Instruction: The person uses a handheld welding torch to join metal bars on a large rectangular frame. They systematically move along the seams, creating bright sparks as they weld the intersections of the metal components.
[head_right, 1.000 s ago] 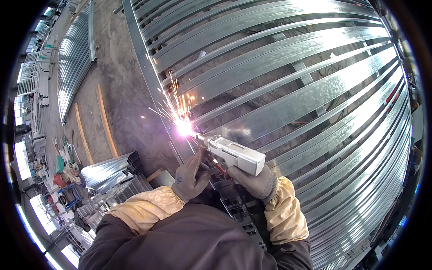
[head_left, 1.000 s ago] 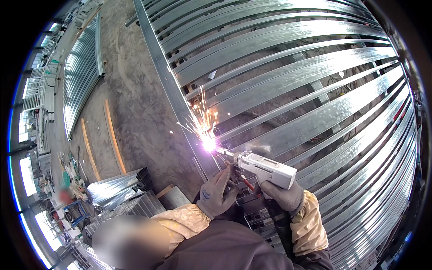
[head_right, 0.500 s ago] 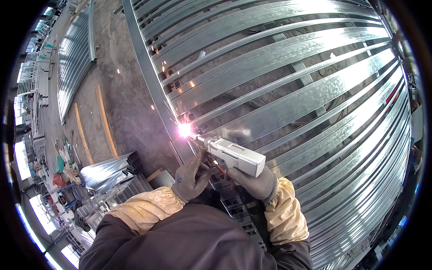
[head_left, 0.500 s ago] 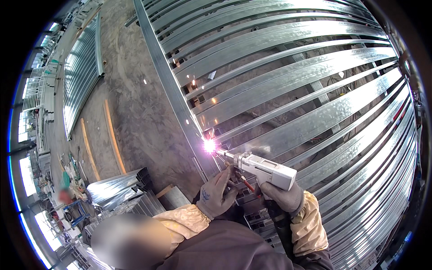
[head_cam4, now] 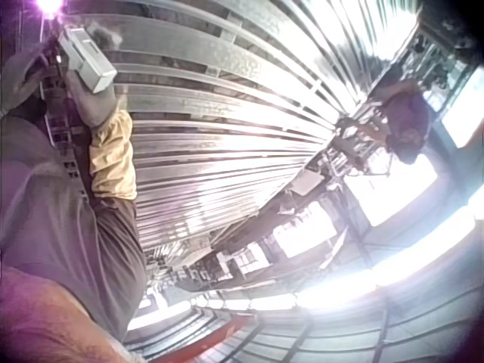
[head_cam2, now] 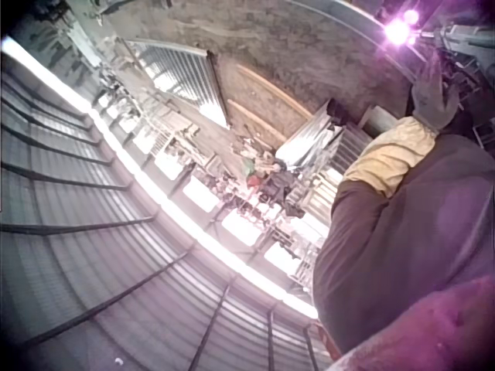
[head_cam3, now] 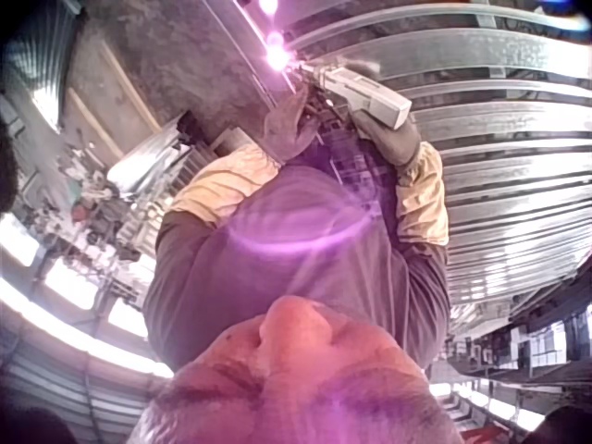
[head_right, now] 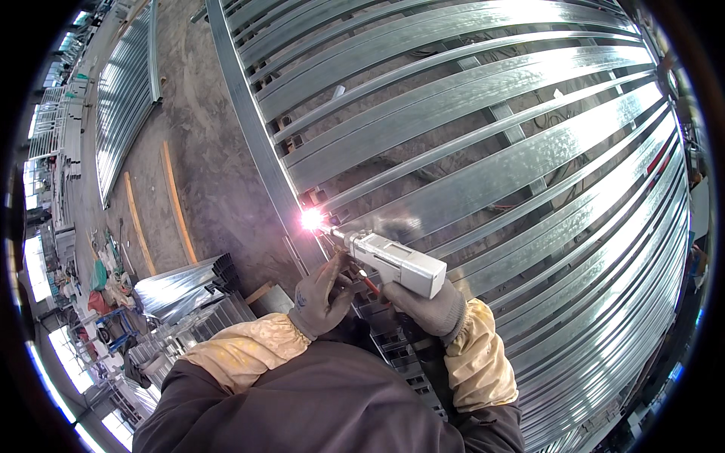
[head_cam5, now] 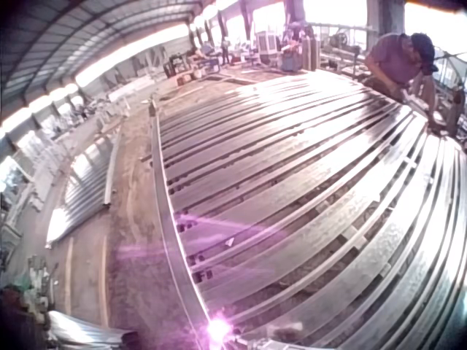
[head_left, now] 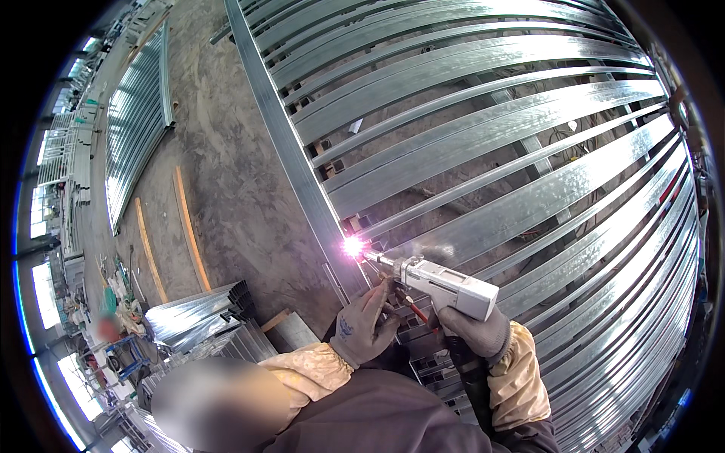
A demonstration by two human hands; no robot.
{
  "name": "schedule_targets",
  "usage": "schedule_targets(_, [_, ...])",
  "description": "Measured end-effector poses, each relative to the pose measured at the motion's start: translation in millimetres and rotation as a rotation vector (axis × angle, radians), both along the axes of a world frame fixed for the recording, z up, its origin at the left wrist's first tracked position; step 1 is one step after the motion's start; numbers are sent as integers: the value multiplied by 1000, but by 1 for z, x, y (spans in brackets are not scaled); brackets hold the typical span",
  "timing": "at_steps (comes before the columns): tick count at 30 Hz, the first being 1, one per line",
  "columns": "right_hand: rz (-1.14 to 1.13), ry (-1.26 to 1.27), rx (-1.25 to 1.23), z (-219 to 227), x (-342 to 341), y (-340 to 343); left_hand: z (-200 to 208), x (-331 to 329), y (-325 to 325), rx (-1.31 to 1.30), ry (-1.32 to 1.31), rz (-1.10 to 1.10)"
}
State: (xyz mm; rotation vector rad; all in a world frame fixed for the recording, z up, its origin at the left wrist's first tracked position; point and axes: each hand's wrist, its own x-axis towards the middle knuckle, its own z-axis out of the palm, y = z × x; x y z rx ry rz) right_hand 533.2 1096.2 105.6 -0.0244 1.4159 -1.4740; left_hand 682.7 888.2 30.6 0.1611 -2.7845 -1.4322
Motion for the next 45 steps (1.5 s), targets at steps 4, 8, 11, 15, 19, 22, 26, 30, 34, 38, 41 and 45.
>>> schedule_targets(4, [-4,3,-11,-2,1,1,0,0,1,30,-3,24])
schedule_targets(8, [28,32,3,-3,0,1,1,-1,0,1,23,-8])
schedule_targets(11, [47,43,32,-1,-1,1,-4,2,0,-37,40,-8])
schedule_targets(15, [21,17,16,-4,2,3,-2,1,0,-27,55,-10])
schedule_targets(19, [-57,3,-15,2,4,2,1,-1,-2,-28,13,-31])
schedule_targets(22, [-39,63,25,7,4,6,3,-4,-3,-18,15,-41])
schedule_targets(26, [-47,87,29,9,2,-1,-1,-4,-1,33,8,7])
schedule_targets(30, [21,91,81,4,-1,-9,4,-9,-5,30,14,37])
schedule_targets(34, [13,47,73,5,-1,-16,6,-8,-2,112,-34,86])
schedule_targets(38, [16,58,61,2,0,-16,4,-8,-3,101,-57,77])
schedule_targets(41, [-1,84,15,-2,2,-15,3,-8,-4,88,-60,69])
schedule_targets(45, [10,108,18,-5,3,-14,-1,-7,-4,87,-46,72])
